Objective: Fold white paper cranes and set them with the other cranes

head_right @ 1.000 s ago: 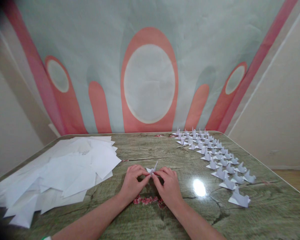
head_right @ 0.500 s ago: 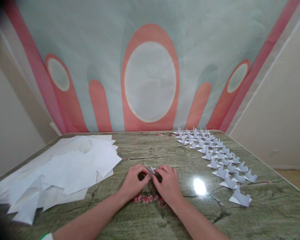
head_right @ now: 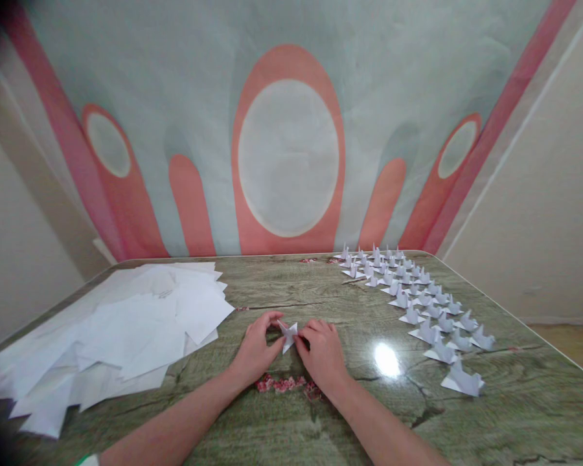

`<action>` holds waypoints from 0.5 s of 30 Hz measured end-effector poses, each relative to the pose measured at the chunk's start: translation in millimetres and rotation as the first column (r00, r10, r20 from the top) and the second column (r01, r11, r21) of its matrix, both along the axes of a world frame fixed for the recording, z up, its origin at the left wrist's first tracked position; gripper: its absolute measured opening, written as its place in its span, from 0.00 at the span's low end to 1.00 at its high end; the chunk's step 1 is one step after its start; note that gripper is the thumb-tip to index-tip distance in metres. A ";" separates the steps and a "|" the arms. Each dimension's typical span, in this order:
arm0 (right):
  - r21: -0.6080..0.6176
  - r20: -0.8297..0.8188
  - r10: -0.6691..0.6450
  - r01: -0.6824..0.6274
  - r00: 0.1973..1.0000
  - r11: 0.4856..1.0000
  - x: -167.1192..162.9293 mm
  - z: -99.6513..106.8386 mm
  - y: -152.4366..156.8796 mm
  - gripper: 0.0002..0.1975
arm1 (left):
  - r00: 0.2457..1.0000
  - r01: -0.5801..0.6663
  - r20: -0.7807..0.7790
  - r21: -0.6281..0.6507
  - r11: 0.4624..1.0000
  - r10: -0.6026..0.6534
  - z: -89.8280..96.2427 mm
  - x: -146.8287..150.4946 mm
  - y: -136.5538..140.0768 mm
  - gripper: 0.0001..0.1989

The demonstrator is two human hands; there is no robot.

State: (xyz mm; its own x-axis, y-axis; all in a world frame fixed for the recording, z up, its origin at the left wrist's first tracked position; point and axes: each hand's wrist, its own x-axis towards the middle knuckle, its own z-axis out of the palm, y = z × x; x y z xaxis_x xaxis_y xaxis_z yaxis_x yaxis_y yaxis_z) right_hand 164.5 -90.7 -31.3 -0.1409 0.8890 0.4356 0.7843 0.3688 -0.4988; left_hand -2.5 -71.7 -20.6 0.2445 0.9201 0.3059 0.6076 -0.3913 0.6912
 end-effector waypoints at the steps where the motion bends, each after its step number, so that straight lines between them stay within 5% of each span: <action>1: -0.003 -0.014 0.000 0.000 1.000 1.000 -0.2 -0.3 0.2 0.08 | 1.000 0.000 -0.003 -0.009 1.000 0.000 0.4 -0.3 0.1 0.21; 7: -0.026 -0.161 -0.012 0.008 0.987 1.000 2.9 0.3 2.1 0.10 | 1.000 0.001 0.022 -0.031 1.000 -0.001 4.2 -0.3 1.1 0.21; 15: -0.050 -0.303 0.063 -0.082 0.951 0.995 4.2 10.9 -2.0 0.12 | 0.991 0.132 0.030 -0.053 0.990 -0.131 12.0 -1.9 1.7 0.03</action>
State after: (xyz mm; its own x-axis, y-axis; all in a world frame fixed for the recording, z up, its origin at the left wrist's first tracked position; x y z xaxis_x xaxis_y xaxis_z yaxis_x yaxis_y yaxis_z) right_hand 168.7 -92.7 -20.4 -0.0764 0.9077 0.4125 0.5667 0.3800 -0.7311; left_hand -4.4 -70.0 -8.6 0.3569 0.8960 0.2643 0.5345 -0.4279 0.7288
